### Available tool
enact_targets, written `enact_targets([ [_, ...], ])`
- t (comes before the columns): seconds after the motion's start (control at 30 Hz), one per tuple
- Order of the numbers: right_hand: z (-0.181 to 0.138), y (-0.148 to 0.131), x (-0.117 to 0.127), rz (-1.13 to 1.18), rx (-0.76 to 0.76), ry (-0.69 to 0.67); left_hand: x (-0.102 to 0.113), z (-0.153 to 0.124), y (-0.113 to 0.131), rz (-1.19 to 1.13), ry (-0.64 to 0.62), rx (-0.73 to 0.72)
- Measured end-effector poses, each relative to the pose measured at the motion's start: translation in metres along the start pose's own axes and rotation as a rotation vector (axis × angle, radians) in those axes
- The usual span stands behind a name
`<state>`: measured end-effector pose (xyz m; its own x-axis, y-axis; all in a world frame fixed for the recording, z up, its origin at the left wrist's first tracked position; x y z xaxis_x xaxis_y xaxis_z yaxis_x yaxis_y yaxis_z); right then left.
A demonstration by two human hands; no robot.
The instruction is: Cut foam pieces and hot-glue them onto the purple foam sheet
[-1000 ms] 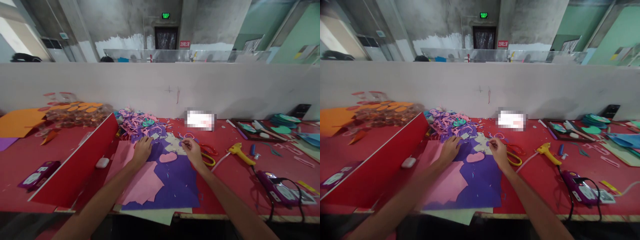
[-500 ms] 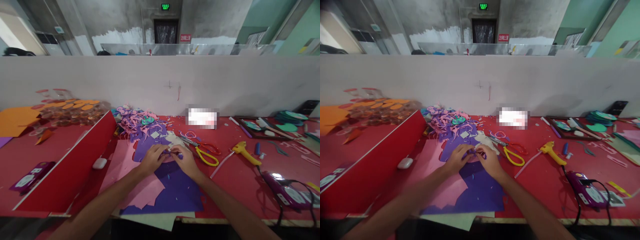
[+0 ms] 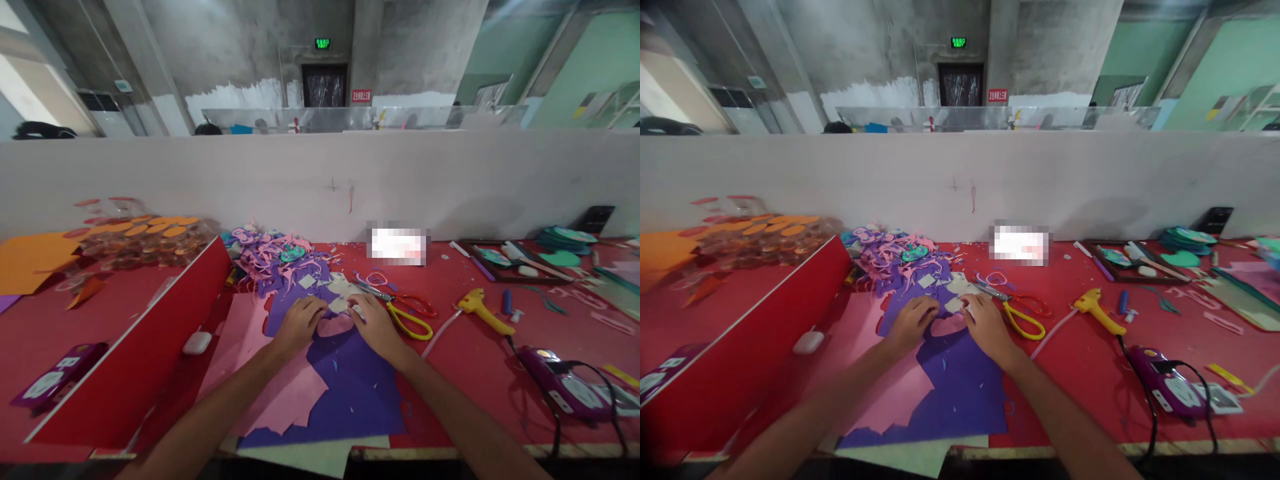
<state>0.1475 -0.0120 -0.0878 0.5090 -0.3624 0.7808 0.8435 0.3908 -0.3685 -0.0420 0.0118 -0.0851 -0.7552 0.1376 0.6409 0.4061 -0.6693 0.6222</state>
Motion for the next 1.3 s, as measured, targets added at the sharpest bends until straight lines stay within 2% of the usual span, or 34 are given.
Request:
enact_targets([
  [0.13, 0.001, 0.016, -0.007, -0.025, -0.049, -0.045, -0.001, 0.0, -0.014, -0.008, -0.001, 0.176],
  [0.3, 0.001, 0.021, -0.013, -0.053, -0.036, -0.099, 0.002, -0.001, -0.018, 0.018, -0.004, 0.255],
  [0.6, -0.002, 0.013, -0.012, -0.016, 0.0, -0.121, -0.003, 0.002, -0.011, -0.027, -0.096, 0.211],
  [0.8, -0.002, 0.007, -0.006, -0.042, 0.019, -0.117, -0.006, 0.002, -0.011, -0.022, -0.11, 0.19],
  [0.97, 0.0, 0.007, 0.016, -0.025, 0.022, 0.028, -0.001, 0.001, -0.015, -0.001, -0.058, 0.24],
  [1.07, 0.0, 0.03, 0.047, -0.09, -0.049, 0.151, 0.001, -0.001, -0.018, 0.001, -0.038, 0.296],
  [1.13, -0.007, 0.059, 0.078, -0.252, -0.12, 0.218, 0.002, -0.001, -0.019, 0.003, -0.026, 0.306],
  [1.17, -0.012, 0.077, 0.094, -0.37, -0.175, 0.21, 0.002, -0.002, -0.019, 0.002, -0.025, 0.301],
  [1.23, -0.028, 0.119, 0.126, -0.64, -0.287, 0.107, 0.001, -0.002, -0.02, -0.01, -0.02, 0.291],
  [1.3, -0.051, 0.165, 0.149, -0.877, -0.443, -0.136, 0.001, -0.003, -0.023, -0.039, -0.002, 0.306],
])
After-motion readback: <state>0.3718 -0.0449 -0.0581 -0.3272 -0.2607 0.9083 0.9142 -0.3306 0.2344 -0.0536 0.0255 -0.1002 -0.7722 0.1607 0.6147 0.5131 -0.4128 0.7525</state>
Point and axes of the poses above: each hand's wrist, its own z-axis towards the middle knuckle, its own x-axis out of the back of the hand, y = z × x, the point moved 6 cm from there along z, towards the middle knuckle, and after that the axes turned 14 degrees about -z, right-handed, at the moved point
